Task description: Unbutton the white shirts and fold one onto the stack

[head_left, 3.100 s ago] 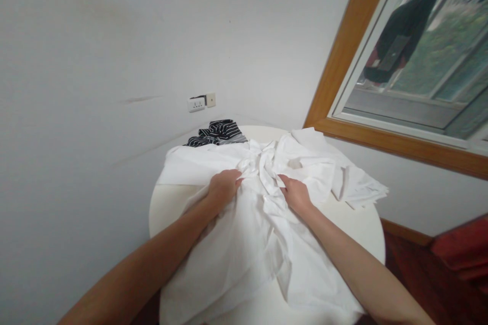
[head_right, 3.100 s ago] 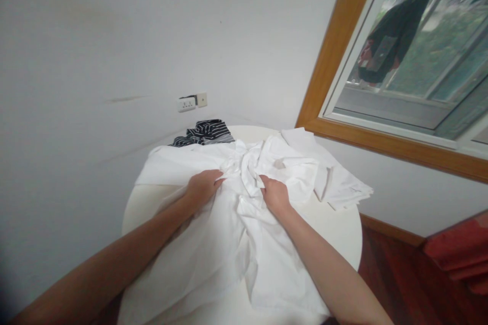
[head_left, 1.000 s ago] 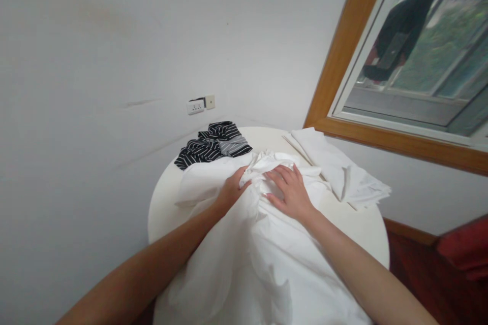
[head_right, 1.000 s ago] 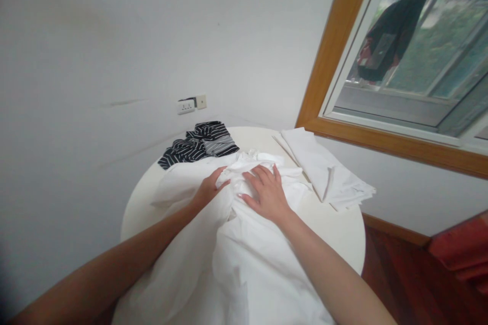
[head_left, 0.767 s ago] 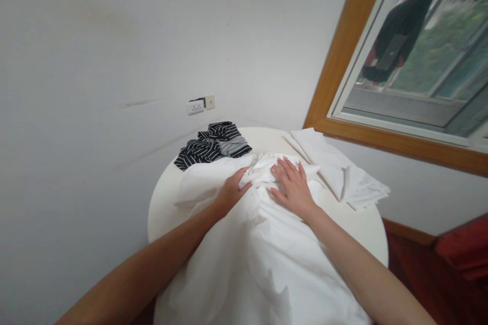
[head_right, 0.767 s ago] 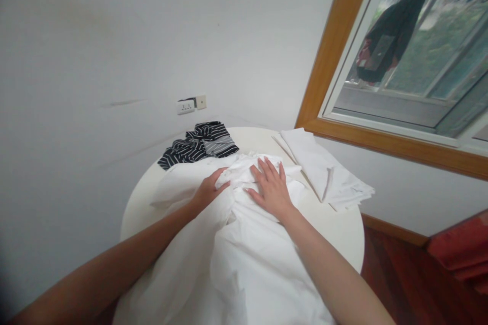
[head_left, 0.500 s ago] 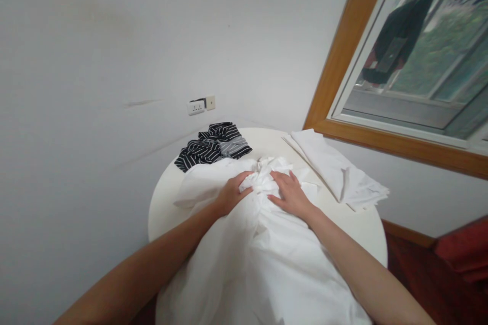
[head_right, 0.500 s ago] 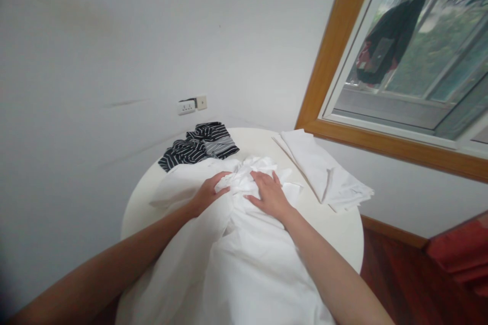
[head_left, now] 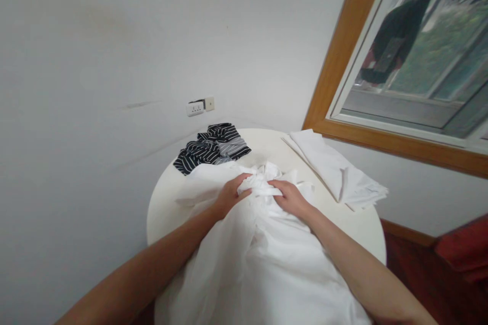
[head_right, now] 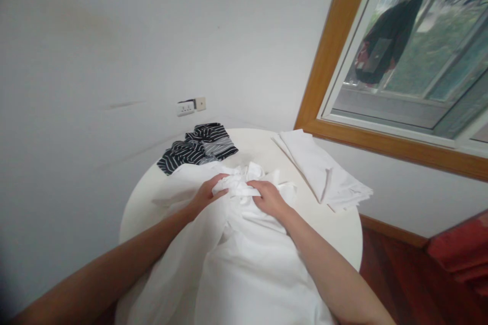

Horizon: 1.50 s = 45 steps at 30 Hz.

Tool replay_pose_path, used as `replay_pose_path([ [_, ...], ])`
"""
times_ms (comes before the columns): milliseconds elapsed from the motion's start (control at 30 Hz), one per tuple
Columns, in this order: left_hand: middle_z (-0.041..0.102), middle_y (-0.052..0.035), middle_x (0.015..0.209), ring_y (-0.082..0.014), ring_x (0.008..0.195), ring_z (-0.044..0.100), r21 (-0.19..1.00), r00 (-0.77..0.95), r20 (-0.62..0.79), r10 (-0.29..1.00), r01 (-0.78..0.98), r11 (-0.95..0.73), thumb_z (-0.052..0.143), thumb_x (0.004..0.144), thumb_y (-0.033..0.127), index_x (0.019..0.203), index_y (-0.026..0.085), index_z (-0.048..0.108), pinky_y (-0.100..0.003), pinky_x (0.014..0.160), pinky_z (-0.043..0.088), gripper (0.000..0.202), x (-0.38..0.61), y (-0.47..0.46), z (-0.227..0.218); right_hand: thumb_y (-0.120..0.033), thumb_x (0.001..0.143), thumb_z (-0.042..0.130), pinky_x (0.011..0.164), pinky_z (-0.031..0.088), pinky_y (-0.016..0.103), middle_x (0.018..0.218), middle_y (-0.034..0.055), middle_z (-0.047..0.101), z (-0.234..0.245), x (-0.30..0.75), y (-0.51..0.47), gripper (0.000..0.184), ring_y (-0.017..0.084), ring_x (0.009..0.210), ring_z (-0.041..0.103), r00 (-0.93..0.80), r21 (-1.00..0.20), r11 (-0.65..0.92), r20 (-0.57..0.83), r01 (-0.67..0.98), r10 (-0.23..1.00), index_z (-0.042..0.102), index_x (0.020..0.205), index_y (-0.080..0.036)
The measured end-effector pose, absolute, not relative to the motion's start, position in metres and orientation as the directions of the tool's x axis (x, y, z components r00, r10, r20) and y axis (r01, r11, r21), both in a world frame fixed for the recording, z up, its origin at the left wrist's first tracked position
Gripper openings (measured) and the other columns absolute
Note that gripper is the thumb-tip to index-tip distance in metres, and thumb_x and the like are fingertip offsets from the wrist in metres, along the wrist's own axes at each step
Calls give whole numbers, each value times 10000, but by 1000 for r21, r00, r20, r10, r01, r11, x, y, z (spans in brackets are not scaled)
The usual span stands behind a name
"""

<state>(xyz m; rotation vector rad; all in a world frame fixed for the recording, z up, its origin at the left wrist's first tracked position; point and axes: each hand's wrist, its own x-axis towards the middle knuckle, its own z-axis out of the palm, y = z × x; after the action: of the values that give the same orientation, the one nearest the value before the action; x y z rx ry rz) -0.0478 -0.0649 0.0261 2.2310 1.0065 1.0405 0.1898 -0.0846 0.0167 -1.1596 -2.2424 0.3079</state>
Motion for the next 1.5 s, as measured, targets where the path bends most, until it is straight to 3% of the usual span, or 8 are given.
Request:
replay_pose_path([
  [200,649,-72,1118,-222,1043,586,554,390,512,765,531,-641,485,842,369,1148,184,556,-361,952,456,364,-45,-61,21,-123,690,492,836,437,301,998,55,696,19,187,-88,398,216,911,617,-416,-446,560,384,698,824,628,1056,-203],
  [400,601,-89,1200,-244,1160,501,410,410,588,697,592,-694,507,860,375,1171,183,558,-437,1060,356,369,-41,-52,16,-191,688,499,670,388,259,757,26,651,22,184,-93,144,192,728,588,-402,-380,525,358,762,843,590,798,-207],
  [733,431,-77,1436,-216,1309,398,666,628,357,691,348,-660,513,877,453,1420,223,343,-401,1135,277,613,-44,-51,10,-191,677,467,622,352,228,653,-14,551,17,183,-93,50,149,657,518,-438,-596,537,319,596,840,513,657,-195],
  [933,338,-64,1502,-250,1360,336,799,741,242,627,215,-562,650,780,461,1450,249,295,-422,1158,231,786,-47,-59,21,-166,657,467,624,352,221,639,-29,504,16,182,-93,61,132,652,479,-529,-759,519,276,392,803,526,647,-178],
  [1067,361,-82,1488,-263,1339,372,850,781,205,590,156,-502,713,721,444,1443,227,305,-432,1137,268,857,-47,-65,28,-140,610,459,626,354,222,645,-29,492,19,181,-96,82,130,655,461,-556,-826,462,230,322,799,525,647,-173],
  [1167,412,-97,1454,-267,1312,406,852,790,202,579,149,-501,729,699,431,1417,200,352,-421,1114,303,843,-47,-68,32,-135,599,459,609,344,220,638,-31,473,27,181,-100,77,125,647,446,-578,-833,452,206,321,790,515,637,-172],
  [1267,516,-92,1367,-269,1237,485,817,750,159,642,266,-512,714,700,442,1350,197,448,-399,1074,352,744,-48,-68,30,-133,609,472,598,331,220,627,-36,453,34,182,-104,60,121,639,433,-584,-782,513,243,354,774,510,633,-174],
  [1500,662,-76,1140,-257,1042,596,760,616,211,759,385,-524,622,728,457,1162,171,587,-367,964,443,520,-46,-48,7,-181,712,519,707,425,270,840,37,621,44,191,-106,215,174,780,552,-501,-657,648,441,385,745,636,892,-177],
])
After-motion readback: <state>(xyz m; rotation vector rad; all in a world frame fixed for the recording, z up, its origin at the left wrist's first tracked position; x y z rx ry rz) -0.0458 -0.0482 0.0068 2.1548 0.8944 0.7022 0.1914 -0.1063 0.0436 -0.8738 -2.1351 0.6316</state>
